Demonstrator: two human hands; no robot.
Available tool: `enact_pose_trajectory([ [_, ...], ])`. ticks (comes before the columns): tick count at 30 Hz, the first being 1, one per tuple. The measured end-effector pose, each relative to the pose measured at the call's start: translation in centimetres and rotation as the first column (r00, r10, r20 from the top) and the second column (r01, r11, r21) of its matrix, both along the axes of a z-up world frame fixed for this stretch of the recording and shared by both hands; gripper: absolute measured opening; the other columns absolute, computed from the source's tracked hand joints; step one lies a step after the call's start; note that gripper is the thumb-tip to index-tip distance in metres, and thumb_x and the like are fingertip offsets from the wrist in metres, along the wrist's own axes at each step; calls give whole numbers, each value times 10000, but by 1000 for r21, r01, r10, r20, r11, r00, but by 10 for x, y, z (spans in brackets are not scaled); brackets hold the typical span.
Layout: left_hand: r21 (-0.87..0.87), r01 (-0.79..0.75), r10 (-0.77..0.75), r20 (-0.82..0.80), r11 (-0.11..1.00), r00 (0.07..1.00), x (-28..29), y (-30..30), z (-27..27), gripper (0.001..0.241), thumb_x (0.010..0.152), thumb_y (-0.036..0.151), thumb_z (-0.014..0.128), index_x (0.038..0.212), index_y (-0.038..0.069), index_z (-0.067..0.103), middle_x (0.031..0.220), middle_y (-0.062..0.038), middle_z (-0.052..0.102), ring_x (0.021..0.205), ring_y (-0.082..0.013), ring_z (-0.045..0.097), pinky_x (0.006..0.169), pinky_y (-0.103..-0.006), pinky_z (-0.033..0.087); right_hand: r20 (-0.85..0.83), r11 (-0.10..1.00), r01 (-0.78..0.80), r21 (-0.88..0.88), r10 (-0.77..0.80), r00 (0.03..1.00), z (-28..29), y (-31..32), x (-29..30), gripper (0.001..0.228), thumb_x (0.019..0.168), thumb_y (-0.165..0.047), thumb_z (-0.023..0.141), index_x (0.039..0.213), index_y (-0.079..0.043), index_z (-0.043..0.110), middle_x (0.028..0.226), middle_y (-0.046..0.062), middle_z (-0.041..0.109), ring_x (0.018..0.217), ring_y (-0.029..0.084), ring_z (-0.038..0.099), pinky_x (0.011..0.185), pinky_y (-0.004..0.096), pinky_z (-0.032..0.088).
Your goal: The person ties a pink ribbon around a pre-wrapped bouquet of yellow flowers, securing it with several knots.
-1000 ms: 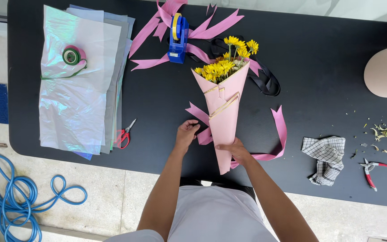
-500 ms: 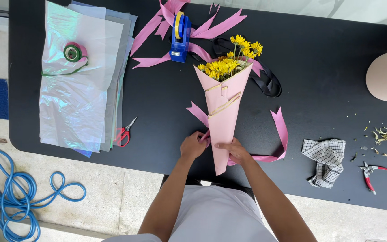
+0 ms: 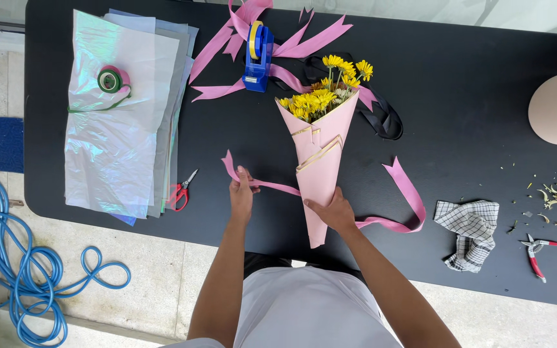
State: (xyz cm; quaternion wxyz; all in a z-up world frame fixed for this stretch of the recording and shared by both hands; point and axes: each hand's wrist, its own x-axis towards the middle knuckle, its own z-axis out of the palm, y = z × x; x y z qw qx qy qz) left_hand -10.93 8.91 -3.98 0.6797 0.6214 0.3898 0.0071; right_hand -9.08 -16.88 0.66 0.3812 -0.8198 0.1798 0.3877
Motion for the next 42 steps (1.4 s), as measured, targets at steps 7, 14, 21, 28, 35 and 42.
enact_pose_trajectory([
  [7,270,172,-187,31,947,982,-1,9,27,260,1078,408,577,1017,157,603,744,24,535,709,-104,593,677,-272,505,-147,954,-300,-4,296,944,-37,-41,10,702,713,-349,878,1336,-188,598,1163,79,757,1173,312,694,1012,450,547],
  [14,281,282,-298,13,917,955,-3,31,39,482,886,47,696,1332,183,571,801,71,329,733,-82,478,768,-251,455,-27,962,-212,171,219,975,-83,-112,33,402,830,-189,814,1213,-123,709,872,104,742,639,174,717,624,315,565],
  [21,325,217,-215,-40,921,976,-8,49,46,549,939,89,709,1454,144,524,1026,-100,566,1029,-243,655,962,-417,506,102,950,49,310,-85,991,-24,-113,64,376,841,-87,774,1211,-68,712,827,137,678,643,196,626,536,266,570],
  [28,295,66,-77,26,953,997,7,58,15,486,948,89,738,1390,116,537,1223,-174,597,1130,-326,670,996,-471,534,400,973,173,152,-220,889,-23,-99,70,214,848,-149,789,1045,-227,754,912,30,737,796,151,710,737,290,569],
  [35,156,270,-297,185,950,937,2,29,106,502,1037,151,560,1509,48,421,1323,-263,561,1103,-352,692,976,-481,590,341,952,65,298,-170,925,3,-36,24,294,748,-69,817,1030,-134,765,826,106,699,713,191,662,680,327,552],
  [42,287,493,-558,229,821,797,-23,-45,209,443,1086,140,368,1493,84,536,1118,-151,775,1091,-306,729,1011,-467,534,352,955,5,298,-115,929,58,41,-17,559,738,-114,858,1263,-237,711,892,67,686,651,175,690,601,281,580],
])
